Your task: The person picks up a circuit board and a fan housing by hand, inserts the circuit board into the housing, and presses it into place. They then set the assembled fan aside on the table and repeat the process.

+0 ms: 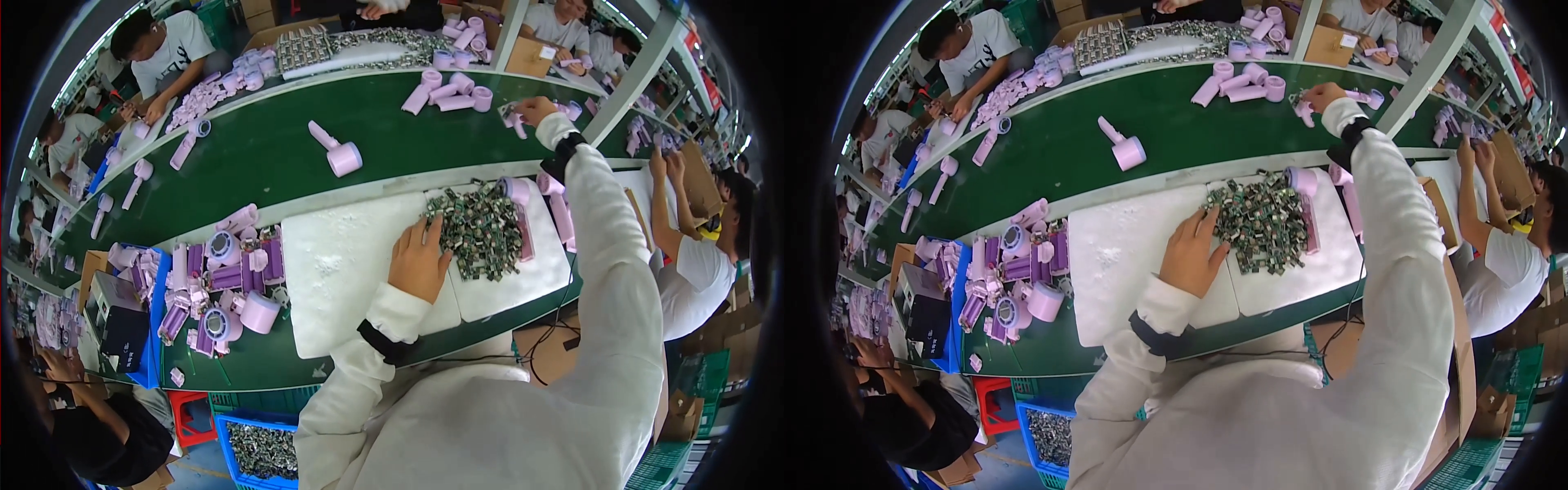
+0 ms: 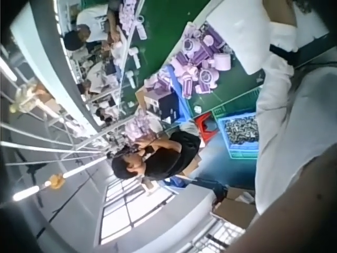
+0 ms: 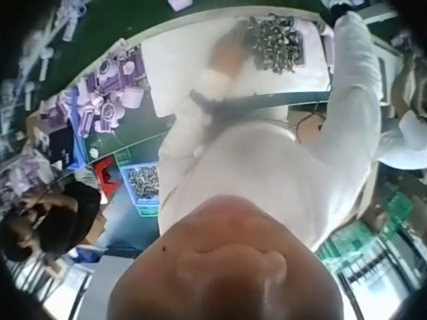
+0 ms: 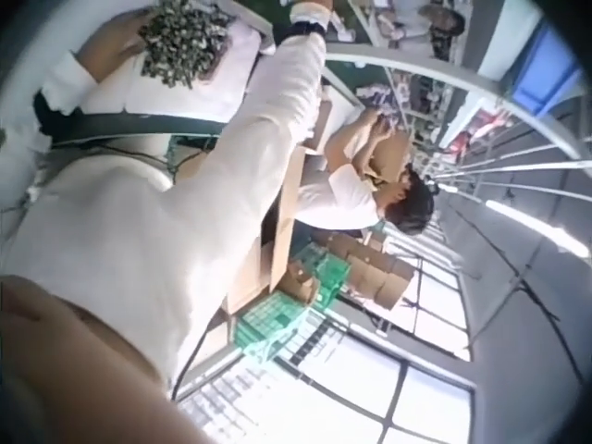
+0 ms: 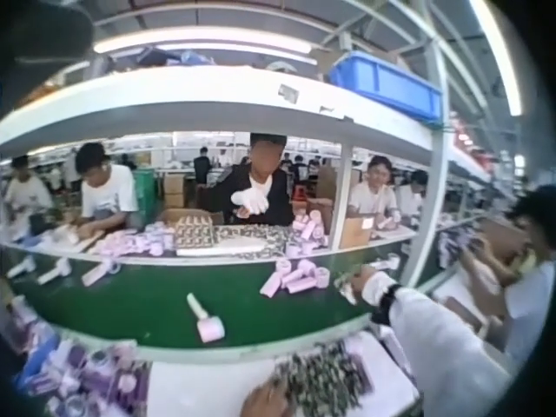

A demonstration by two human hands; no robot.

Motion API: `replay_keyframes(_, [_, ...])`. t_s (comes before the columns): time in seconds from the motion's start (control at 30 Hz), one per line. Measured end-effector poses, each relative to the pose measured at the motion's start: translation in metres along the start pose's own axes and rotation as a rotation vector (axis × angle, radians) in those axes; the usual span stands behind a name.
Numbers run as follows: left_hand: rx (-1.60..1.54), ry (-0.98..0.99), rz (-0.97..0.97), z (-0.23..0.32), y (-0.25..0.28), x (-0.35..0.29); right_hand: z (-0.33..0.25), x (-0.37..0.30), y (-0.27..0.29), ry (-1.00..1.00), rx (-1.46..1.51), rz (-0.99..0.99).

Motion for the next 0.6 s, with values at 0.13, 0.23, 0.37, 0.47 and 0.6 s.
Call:
replay_keyframes(0.13, [-0.008, 0.020, 0.026, -0.009, 0.010, 0.000, -0.035, 0.042, -0.025, -0.271, -0.377, 0.165])
replay_keyframes(0.23, [-0.106, 0.107, 0.014, -0.016, 0.014, -0.004, -0.087, 0.068, -0.067, -0.024, -0.622, 0.103])
replay_keyframes(0.37, [-0.207, 0.138, 0.006, -0.013, 0.004, -0.002, -0.066, 0.111, -0.120, 0.001, -1.097, 0.052])
replay_keyframes(0.47, [-0.195, 0.116, 0.018, -0.016, 0.006, 0.003, -0.045, 0.119, -0.129, 0.108, -1.029, 0.046])
replay_keyframes(0.6, [-0.148, 0.092, 0.036, -0.015, 0.009, -0.010, -0.075, 0.089, -0.145, 0.298, -1.143, -0.111])
Point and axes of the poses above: each hand's wrist, its own x-axis towards the middle knuckle, its own y-axis out of the back of the hand, z = x × y, the point moved 7 cm from there along x, towards the middle knuckle, and after that the axes turned 3 degrees about -x, right-handed, at the moved point
